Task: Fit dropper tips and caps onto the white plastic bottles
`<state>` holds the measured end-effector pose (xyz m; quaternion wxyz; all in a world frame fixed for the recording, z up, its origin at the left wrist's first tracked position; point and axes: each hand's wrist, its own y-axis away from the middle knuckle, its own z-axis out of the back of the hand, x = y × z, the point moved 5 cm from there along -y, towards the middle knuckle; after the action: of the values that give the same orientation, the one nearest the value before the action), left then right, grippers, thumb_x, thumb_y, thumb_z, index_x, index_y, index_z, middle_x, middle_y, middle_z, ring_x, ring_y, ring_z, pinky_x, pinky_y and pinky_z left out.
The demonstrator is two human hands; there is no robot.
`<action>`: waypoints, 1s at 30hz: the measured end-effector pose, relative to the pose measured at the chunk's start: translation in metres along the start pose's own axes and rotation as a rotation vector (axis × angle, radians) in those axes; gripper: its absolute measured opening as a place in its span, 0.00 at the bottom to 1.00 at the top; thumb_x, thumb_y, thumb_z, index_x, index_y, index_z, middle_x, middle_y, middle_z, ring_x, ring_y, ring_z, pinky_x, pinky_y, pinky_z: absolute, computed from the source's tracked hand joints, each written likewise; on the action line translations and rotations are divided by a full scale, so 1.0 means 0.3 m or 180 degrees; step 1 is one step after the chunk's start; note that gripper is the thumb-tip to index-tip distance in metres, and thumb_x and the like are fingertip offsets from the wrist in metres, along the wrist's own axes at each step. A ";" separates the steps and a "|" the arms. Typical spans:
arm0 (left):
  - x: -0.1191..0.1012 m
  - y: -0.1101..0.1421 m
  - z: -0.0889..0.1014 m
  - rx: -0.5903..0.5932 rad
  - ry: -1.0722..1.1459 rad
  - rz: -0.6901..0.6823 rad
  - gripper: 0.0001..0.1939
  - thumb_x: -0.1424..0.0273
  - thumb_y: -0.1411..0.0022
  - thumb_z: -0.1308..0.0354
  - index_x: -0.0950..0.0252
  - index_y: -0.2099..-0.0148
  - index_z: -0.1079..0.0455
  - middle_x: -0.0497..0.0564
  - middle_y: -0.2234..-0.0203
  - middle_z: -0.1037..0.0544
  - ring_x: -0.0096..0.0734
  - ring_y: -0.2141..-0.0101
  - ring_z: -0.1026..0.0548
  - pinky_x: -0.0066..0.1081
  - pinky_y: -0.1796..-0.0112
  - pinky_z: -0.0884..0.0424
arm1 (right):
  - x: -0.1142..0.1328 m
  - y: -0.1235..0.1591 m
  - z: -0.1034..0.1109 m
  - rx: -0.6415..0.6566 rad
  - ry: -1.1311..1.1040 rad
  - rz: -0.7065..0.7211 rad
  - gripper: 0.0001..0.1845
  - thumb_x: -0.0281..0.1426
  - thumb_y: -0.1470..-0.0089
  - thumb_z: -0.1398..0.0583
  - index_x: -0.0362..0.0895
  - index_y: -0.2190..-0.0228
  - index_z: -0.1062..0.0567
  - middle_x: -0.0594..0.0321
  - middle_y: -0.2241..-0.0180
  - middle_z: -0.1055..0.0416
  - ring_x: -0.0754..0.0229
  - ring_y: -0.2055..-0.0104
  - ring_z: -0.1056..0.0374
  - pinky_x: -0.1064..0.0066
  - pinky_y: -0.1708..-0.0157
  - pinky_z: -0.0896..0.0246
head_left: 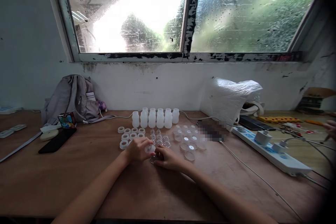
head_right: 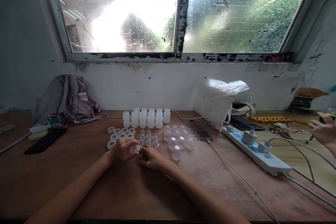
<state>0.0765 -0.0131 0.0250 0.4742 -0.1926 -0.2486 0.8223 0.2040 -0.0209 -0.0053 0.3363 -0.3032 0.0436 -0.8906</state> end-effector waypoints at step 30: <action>0.024 -0.007 -0.033 -0.0519 0.0711 0.0895 0.11 0.67 0.41 0.55 0.67 0.72 0.36 0.47 0.80 0.33 0.22 0.79 0.36 0.23 0.76 0.40 | 0.007 0.002 0.032 -0.0562 -0.0711 0.0265 0.16 0.22 0.58 0.46 0.43 0.63 0.33 0.63 0.69 0.37 0.69 0.74 0.40 0.77 0.74 0.43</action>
<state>0.0800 -0.0035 0.0177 0.3621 -0.3532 -0.2309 0.8311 0.2087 -0.0215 0.0032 0.3477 -0.4267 0.0966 -0.8293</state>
